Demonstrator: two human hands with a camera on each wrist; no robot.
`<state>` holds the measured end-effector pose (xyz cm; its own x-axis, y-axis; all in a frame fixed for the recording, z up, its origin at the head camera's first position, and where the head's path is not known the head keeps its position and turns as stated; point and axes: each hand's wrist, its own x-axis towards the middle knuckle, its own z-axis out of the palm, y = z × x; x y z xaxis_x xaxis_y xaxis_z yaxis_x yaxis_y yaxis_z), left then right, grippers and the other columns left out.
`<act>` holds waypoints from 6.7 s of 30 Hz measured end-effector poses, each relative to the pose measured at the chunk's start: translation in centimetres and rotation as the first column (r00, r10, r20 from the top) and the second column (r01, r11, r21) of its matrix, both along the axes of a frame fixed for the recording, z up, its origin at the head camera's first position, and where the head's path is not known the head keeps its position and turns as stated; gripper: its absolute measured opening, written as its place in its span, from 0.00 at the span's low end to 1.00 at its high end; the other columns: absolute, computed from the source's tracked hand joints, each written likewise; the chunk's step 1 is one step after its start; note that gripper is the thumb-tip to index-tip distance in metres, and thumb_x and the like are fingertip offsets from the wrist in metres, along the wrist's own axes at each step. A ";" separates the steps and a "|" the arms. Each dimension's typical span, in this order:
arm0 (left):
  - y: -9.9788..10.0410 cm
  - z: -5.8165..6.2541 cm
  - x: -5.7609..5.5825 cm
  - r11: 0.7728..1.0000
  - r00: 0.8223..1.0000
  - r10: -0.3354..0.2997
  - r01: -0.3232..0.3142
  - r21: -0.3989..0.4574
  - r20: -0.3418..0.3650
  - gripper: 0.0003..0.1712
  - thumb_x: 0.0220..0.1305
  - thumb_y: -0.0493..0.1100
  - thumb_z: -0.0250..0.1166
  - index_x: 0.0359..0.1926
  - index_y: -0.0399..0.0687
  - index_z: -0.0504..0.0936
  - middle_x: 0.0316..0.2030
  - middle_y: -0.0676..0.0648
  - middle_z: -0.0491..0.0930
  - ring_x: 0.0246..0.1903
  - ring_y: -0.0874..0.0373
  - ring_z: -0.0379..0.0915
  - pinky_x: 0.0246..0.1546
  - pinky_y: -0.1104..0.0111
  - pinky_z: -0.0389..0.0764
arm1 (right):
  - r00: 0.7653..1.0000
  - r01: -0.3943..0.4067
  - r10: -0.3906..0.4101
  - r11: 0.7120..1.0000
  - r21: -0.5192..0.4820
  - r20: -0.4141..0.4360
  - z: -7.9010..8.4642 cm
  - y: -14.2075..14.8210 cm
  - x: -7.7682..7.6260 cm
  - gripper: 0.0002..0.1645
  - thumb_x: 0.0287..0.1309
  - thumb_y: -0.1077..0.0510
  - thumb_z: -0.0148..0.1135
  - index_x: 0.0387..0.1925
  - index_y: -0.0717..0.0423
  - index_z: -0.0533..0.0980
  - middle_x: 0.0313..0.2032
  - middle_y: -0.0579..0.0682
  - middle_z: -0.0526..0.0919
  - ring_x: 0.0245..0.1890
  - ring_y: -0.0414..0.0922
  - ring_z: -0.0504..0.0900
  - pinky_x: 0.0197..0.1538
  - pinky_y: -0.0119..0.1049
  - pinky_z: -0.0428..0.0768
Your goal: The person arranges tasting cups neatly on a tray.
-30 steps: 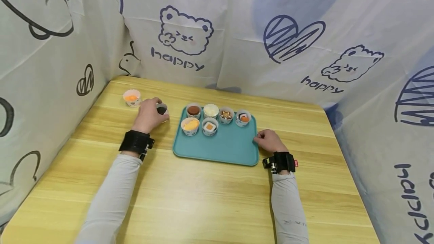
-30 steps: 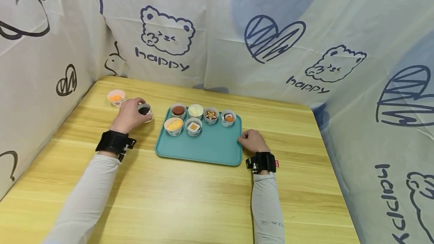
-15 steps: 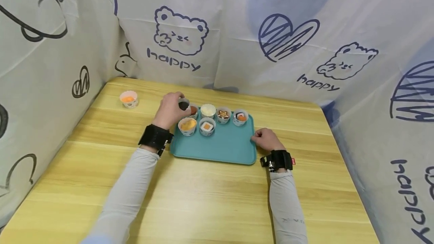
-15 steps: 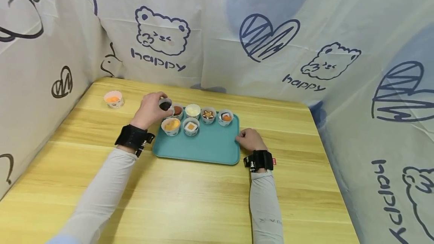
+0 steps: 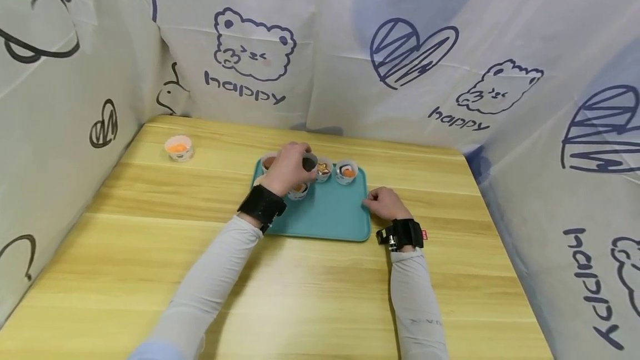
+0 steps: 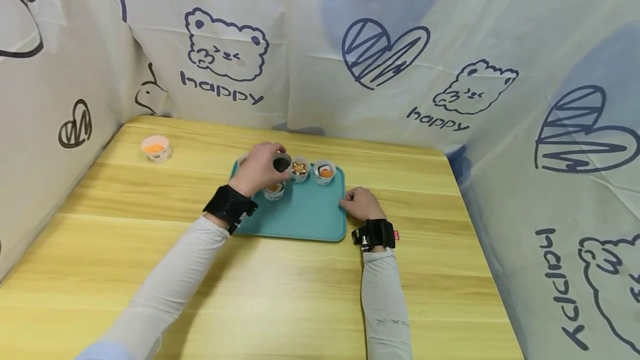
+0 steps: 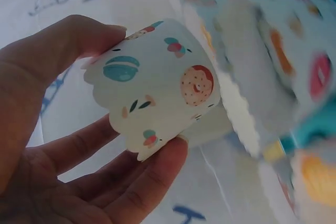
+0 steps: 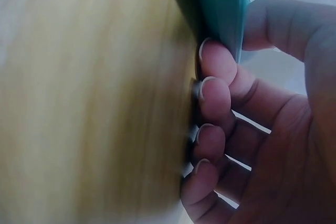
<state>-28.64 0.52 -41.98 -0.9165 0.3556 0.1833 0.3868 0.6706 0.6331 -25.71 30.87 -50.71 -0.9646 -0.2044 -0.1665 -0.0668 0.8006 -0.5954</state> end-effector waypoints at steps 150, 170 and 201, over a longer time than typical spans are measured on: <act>-17.0 -1.0 -4.9 0.953 0.968 0.250 -0.243 -0.179 0.018 0.28 0.52 0.39 0.71 0.51 0.23 0.78 0.47 0.24 0.77 0.51 0.30 0.67 0.53 0.40 0.69 | 1.000 -0.006 0.006 1.000 -0.005 0.008 -0.3 0.1 -0.1 0.24 0.68 0.54 0.57 0.15 0.51 0.64 0.15 0.44 0.60 0.17 0.42 0.62 0.31 0.36 0.64; -7.4 0.8 -4.6 0.985 0.990 0.140 -0.136 -0.107 0.026 0.28 0.50 0.37 0.71 0.53 0.29 0.79 0.49 0.31 0.77 0.50 0.38 0.69 0.51 0.46 0.74 | 1.000 -0.005 0.005 1.000 -0.021 0.021 0.0 0.2 0.0 0.24 0.69 0.55 0.57 0.15 0.51 0.65 0.15 0.44 0.60 0.16 0.43 0.61 0.30 0.36 0.64; 7.4 -0.3 -1.3 0.977 0.993 -0.120 0.119 -0.175 0.001 0.27 0.56 0.44 0.75 0.55 0.39 0.81 0.48 0.37 0.79 0.46 0.44 0.75 0.46 0.56 0.79 | 1.000 -0.006 0.006 1.000 -0.007 -0.003 0.2 0.2 0.0 0.24 0.68 0.53 0.57 0.15 0.51 0.65 0.15 0.44 0.61 0.17 0.42 0.61 0.30 0.36 0.63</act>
